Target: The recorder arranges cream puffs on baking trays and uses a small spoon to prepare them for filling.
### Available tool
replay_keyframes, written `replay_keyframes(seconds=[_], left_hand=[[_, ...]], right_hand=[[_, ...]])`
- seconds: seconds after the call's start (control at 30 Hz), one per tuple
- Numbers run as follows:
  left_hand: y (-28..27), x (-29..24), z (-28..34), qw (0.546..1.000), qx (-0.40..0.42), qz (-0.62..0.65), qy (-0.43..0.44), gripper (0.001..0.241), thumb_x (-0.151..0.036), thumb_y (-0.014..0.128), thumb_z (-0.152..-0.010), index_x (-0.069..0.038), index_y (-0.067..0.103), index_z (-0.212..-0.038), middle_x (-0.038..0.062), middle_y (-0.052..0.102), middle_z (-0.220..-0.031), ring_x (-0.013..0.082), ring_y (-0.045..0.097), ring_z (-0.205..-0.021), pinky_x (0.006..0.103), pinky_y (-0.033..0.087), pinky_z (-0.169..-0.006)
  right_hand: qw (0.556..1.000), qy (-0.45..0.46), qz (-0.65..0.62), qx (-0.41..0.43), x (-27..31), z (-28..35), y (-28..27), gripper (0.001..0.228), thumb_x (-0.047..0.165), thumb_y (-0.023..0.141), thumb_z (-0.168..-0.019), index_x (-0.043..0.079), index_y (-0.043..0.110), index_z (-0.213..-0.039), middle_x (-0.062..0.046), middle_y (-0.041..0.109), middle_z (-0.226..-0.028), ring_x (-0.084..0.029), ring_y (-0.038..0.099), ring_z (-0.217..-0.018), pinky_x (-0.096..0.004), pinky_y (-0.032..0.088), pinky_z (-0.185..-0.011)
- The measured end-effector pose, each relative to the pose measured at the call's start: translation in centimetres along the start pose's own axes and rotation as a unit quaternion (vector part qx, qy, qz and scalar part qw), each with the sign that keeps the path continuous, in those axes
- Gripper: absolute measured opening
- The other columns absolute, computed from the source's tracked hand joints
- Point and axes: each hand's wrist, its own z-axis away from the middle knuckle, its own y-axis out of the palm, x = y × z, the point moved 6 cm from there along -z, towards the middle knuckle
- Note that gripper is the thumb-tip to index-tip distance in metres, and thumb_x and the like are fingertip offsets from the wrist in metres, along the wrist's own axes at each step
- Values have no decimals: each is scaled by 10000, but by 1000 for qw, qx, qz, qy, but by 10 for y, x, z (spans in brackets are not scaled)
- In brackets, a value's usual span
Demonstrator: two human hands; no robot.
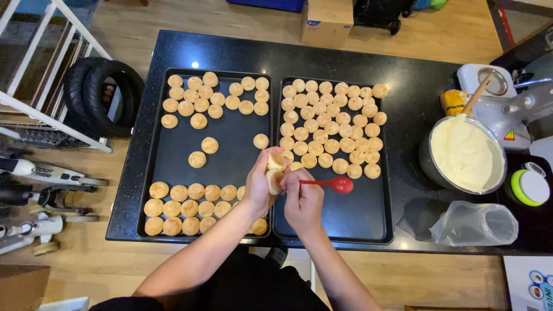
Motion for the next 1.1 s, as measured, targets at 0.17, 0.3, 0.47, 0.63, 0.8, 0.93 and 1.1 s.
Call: replay_keyframes(seconds=[0.17, 0.3, 0.47, 0.63, 0.8, 0.93, 1.1], left_hand=[[-18, 9, -17, 990, 7, -71, 123, 382, -399, 328, -1118, -102, 522, -1261, 76, 582, -959, 146, 549, -778, 282, 469, -654], [-5, -5, 1, 904, -36, -366, 221, 382, -387, 279, -1116, -117, 511, -1256, 59, 540, -812, 114, 492, -677, 260, 417, -619], [-35, 4, -29, 925, -73, -277, 248, 384, -367, 277, -1135, -78, 513, -1226, 34, 549, -910, 104, 519, -780, 262, 463, -695], [-90, 6, -67, 896, -113, -338, 266, 363, -361, 319, -1149, -56, 501, -1224, 78, 562, -885, 155, 551, -809, 309, 488, -766], [-101, -27, -67, 712, -82, -631, 297, 423, -339, 502, -1065, -5, 434, -1317, 262, 537, -1180, 445, 632, -936, 490, 514, -781], [-119, -19, -78, 618, 52, -762, 189, 448, -382, 601, -985, -59, 462, -1263, 206, 544, -1184, 436, 630, -954, 509, 530, -782], [-114, 4, -66, 577, 181, -773, 195, 322, -442, 722, -921, -162, 618, -1040, 86, 612, -1070, 303, 597, -1050, 437, 493, -925]], right_hand=[[983, -162, 87, 28, 1, 7, 4, 208, 79, 520, -1083, -10, 595, -911, -118, 587, -830, -253, 615, -733, -349, 500, -648], [997, 44, 61, -16, -67, 16, 5, 368, 205, 463, -1143, 30, 583, -842, -53, 578, -698, -146, 553, -607, -325, 469, -585], [942, 176, -274, -79, -112, 32, 20, 388, 338, 413, -1153, 32, 574, -977, -51, 601, -814, -102, 509, -583, -245, 388, -529], [919, 212, -296, -148, -131, 42, 21, 378, 382, 399, -1092, 54, 558, -992, -57, 622, -817, -109, 600, -602, -260, 494, -512], [939, 227, -230, -115, -148, 46, 12, 370, 368, 398, -1106, 56, 564, -995, -57, 621, -810, -110, 579, -573, -252, 452, -493], [944, 231, -211, -102, -149, 45, 2, 373, 355, 394, -1120, 60, 573, -979, -49, 610, -805, -107, 560, -569, -246, 428, -497], [925, 255, -240, -147, -167, 47, -20, 366, 359, 423, -1115, 61, 576, -966, -46, 611, -765, -116, 542, -551, -261, 429, -502]])
